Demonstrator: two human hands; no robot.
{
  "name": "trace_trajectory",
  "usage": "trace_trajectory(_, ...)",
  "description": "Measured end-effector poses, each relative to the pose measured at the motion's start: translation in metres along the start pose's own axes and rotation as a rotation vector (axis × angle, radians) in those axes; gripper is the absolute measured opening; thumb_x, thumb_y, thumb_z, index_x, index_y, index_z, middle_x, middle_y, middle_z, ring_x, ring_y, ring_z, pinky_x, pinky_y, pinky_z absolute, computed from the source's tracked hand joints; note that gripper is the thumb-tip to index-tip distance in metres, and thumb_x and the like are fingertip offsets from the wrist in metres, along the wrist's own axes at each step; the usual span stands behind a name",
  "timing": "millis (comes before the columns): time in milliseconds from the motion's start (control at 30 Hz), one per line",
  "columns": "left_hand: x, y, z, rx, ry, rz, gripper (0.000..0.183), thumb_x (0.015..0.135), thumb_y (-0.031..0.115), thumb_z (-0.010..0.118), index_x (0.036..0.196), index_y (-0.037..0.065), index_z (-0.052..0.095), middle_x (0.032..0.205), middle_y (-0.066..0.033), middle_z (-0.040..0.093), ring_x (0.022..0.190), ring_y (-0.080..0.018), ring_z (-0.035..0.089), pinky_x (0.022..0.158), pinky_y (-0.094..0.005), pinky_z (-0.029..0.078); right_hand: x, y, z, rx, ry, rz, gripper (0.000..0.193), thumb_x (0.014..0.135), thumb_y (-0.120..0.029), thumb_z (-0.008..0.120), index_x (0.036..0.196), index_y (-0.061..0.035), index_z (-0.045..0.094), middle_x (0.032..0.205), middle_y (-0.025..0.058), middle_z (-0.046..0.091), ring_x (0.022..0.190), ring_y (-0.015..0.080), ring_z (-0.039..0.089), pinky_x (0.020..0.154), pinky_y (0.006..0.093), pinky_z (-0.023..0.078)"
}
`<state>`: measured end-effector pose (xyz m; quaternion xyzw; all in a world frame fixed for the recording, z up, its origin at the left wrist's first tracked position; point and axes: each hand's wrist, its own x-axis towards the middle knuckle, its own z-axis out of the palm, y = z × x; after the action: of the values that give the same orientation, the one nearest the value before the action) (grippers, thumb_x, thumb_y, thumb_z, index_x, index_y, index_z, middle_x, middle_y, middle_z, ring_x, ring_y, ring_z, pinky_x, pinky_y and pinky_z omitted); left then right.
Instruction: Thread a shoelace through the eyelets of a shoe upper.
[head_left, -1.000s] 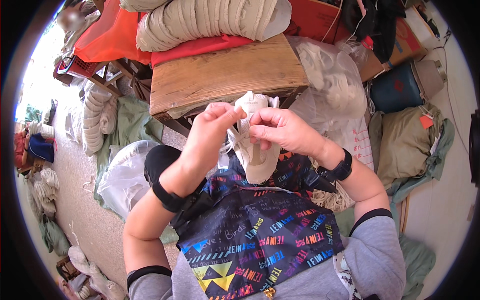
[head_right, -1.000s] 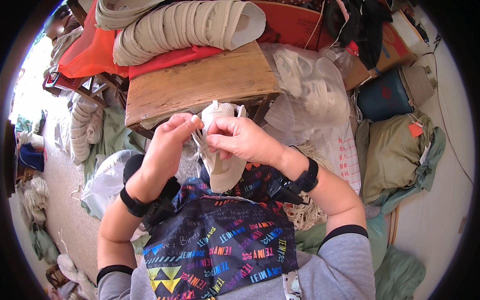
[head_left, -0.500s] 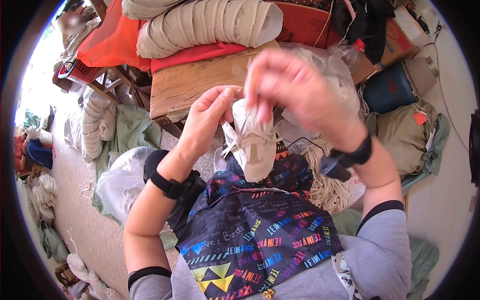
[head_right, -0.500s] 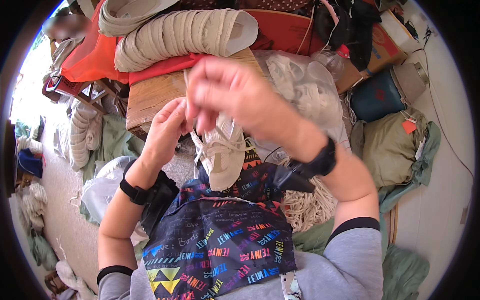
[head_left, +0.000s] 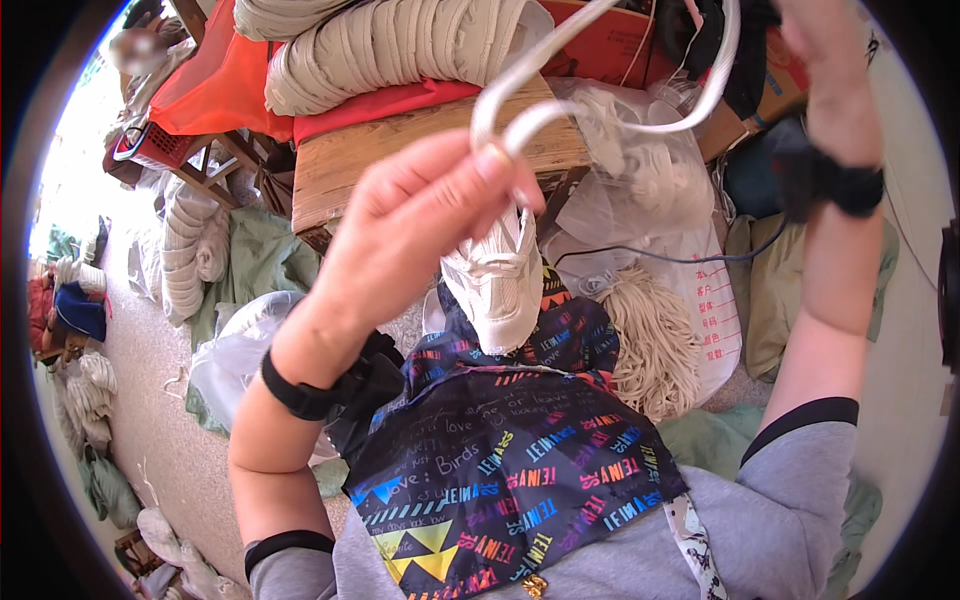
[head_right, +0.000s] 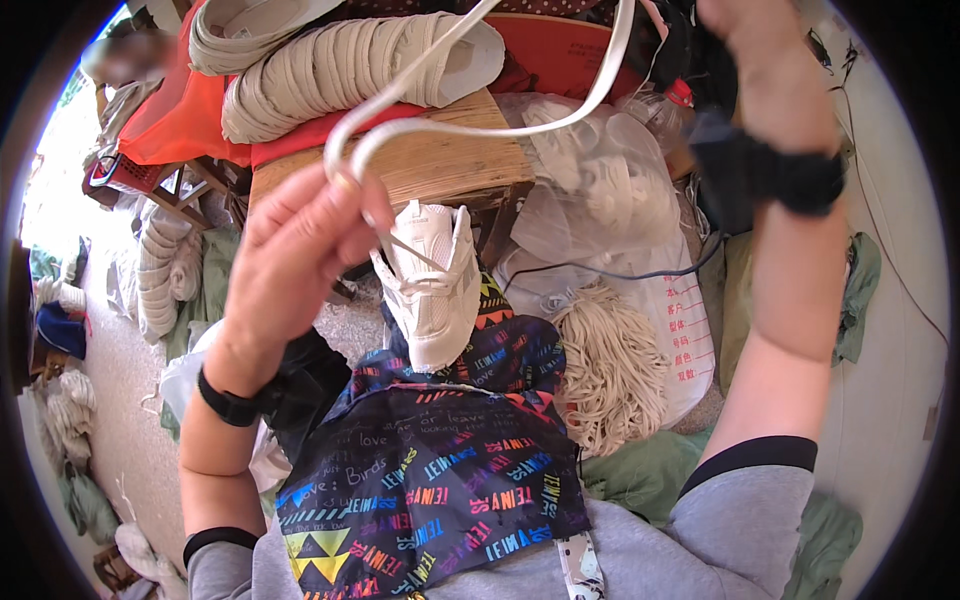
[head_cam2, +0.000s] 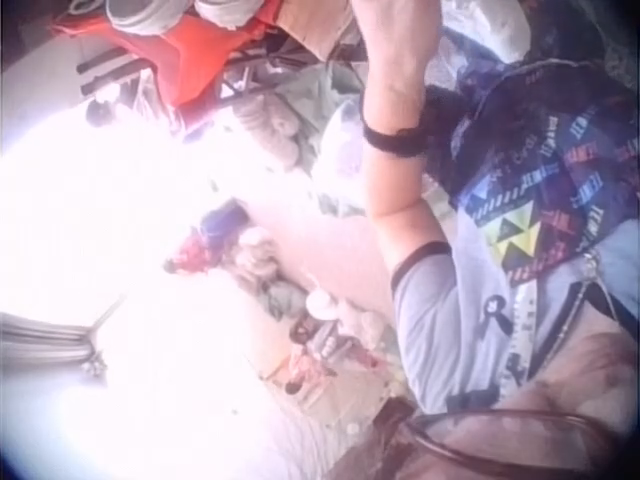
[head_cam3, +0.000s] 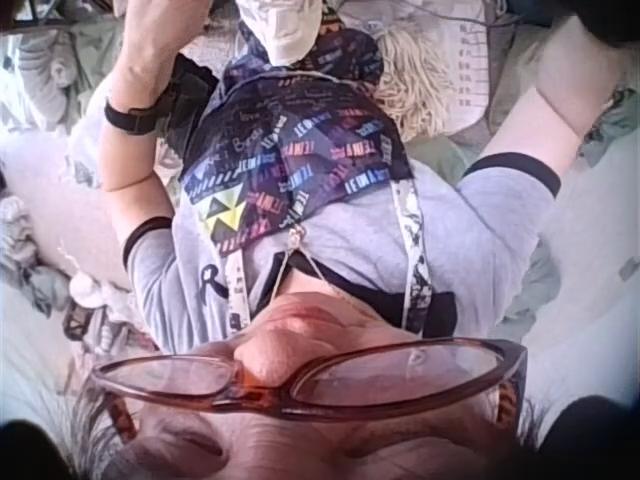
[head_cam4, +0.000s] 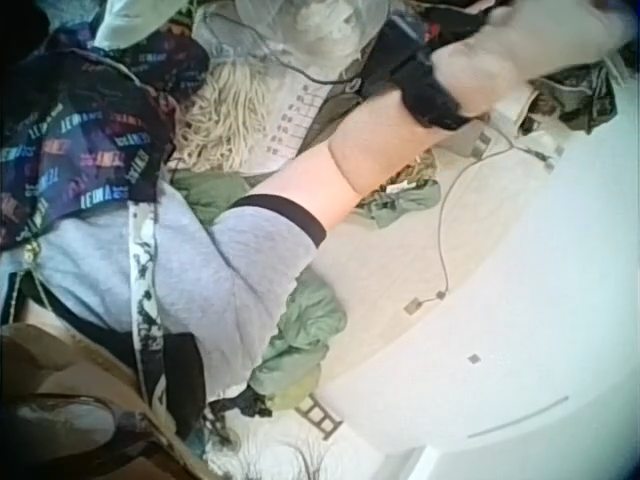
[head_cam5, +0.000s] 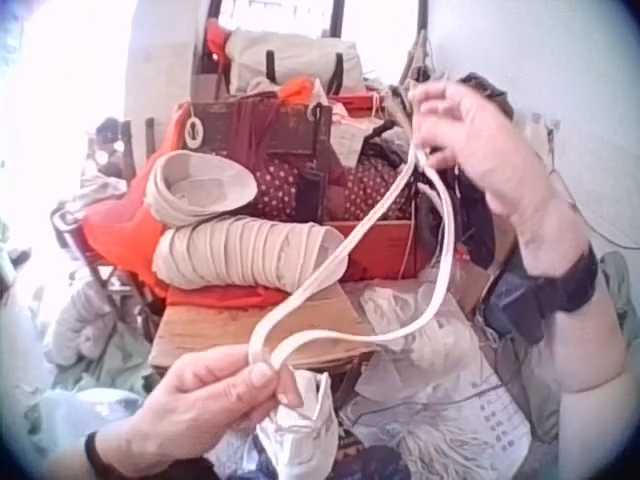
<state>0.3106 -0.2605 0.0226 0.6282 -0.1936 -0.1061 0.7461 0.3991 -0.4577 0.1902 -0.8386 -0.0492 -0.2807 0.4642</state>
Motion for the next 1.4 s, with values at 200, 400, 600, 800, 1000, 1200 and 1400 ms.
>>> trace_trajectory(200,0.003,-0.026,-0.011,-0.098,0.140,0.041,0.027,0.105,0.023,0.046,0.100,0.002,0.062,0.074,0.0054,0.044,0.065,-0.0024,0.035,0.056,-0.0164,0.028,-0.105,0.164,0.033,-0.160,-0.807,-0.558,0.015,0.082,-0.010,0.067,0.097,-0.0052,0.065,0.092,0.0096,0.059,0.085,0.0228,0.062,0.075,0.0351,0.051)
trace_trajectory(400,0.008,-0.032,-0.010,-0.115,0.268,-0.012,0.028,0.104,0.027,0.049,0.098,0.004,0.065,0.071,0.0074,0.047,0.064,-0.0018,0.037,0.058,-0.0173,0.031,-0.201,0.191,0.062,-0.003,-0.830,-0.143,0.017,0.081,-0.012,0.070,0.093,-0.0054,0.060,0.092,0.0106,0.056,0.084,0.0289,0.062,0.073,0.0385,0.051)
trace_trajectory(600,0.003,-0.012,-0.007,-0.069,0.205,0.082,0.027,0.105,0.023,0.048,0.101,0.001,0.064,0.076,0.0043,0.051,0.065,-0.0020,0.039,0.057,-0.0161,0.031,-0.216,0.198,0.063,0.099,-0.949,-0.006,0.019,0.082,-0.010,0.070,0.094,-0.0044,0.058,0.090,0.0100,0.052,0.080,0.0255,0.060,0.072,0.0356,0.051)
trace_trajectory(800,0.001,-0.016,0.009,0.000,0.164,0.061,0.029,0.105,0.023,0.046,0.100,0.002,0.064,0.074,0.0040,0.052,0.063,-0.0024,0.039,0.056,-0.0166,0.031,-0.217,0.176,0.063,-0.009,-0.869,-0.008,0.016,0.088,-0.021,0.064,0.094,-0.0061,0.059,0.086,0.0132,0.065,0.077,0.0296,0.066,0.067,0.0404,0.051)
trace_trajectory(1000,0.010,-0.028,0.009,-0.027,0.232,0.088,0.029,0.105,0.024,0.047,0.101,0.002,0.065,0.075,0.0043,0.053,0.062,-0.0020,0.038,0.055,-0.0171,0.030,-0.207,0.169,0.095,-0.159,-0.845,-0.062,0.022,0.090,-0.026,0.061,0.093,-0.0041,0.064,0.078,0.0130,0.067,0.074,0.0341,0.066,0.063,0.0420,0.050)
trace_trajectory(1200,0.009,-0.040,0.009,-0.114,0.224,0.039,0.029,0.105,0.025,0.048,0.100,0.003,0.066,0.075,0.0054,0.053,0.063,-0.0014,0.038,0.056,-0.0161,0.031,-0.202,0.162,0.110,-0.214,-0.890,-0.274,0.020,0.083,-0.024,0.064,0.083,-0.0044,0.062,0.073,0.0150,0.066,0.072,0.0356,0.066,0.063,0.0480,0.050)
trace_trajectory(1400,0.009,-0.043,0.005,-0.080,0.238,0.047,0.029,0.104,0.026,0.049,0.100,0.004,0.066,0.075,0.0063,0.053,0.063,-0.0011,0.038,0.057,-0.0162,0.031,-0.223,0.165,0.115,-0.287,-0.897,-0.268,0.018,0.082,-0.021,0.065,0.086,-0.0046,0.060,0.069,0.0144,0.063,0.064,0.0340,0.064,0.057,0.0466,0.049)
